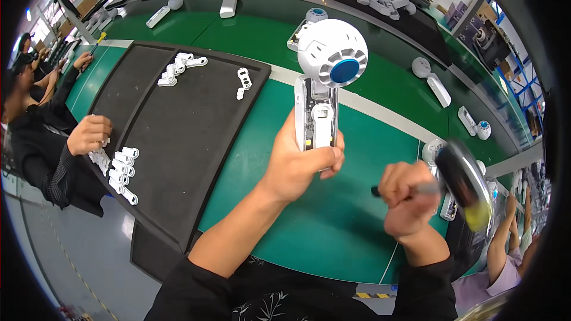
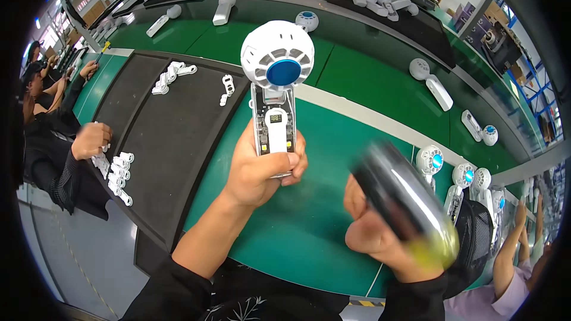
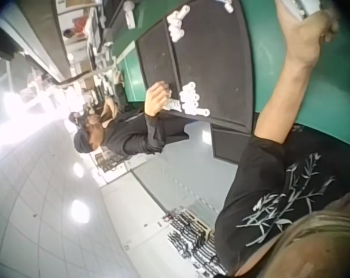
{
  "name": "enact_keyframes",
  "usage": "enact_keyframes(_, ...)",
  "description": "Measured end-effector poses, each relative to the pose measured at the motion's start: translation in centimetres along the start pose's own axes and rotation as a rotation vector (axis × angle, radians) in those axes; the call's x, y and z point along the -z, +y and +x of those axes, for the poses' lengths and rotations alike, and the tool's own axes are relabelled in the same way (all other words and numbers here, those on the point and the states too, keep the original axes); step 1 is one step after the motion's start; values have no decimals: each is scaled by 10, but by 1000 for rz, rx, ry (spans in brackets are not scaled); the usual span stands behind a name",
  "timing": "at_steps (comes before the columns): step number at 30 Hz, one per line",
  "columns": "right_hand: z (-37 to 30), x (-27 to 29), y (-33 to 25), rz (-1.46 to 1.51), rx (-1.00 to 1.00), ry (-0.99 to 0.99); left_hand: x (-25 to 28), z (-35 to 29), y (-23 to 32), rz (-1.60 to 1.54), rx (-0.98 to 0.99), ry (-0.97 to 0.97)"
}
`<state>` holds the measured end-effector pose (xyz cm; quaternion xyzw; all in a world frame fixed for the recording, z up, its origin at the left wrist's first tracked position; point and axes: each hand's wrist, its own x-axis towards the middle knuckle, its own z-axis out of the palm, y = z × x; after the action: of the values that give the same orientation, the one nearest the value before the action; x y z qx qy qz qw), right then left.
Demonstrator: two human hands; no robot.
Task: Assembling small electronic handheld devices at a production line station using a small mallet.
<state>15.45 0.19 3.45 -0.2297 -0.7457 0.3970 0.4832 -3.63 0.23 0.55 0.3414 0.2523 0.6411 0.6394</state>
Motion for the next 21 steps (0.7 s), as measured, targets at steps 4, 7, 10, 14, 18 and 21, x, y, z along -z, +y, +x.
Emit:
enact_keyframes(4, 10, -13, 18, -379, -404, -168, 7, 4, -8, -29, 86, -3)
enact_keyframes(7, -4, -5, 22, -158, -92, -21, -1, 7, -5, -13, 20, -12)
enact_keyframes(10, 0, -6, 14, -148, -110, -39, 3, 9, -9, 18, 6, -10)
enact_keyframes(14, 18, -7, 8, -352, -521, -179, 9, 13, -10, 16, 34, 8)
enact_keyframes(18, 18, -3, 22, -366, -740, -103, 7, 12, -9, -64, 15, 102)
enact_keyframes(21, 14, -3, 40, -452, -807, -124, 12, 16, -14, -26, -16, 114)
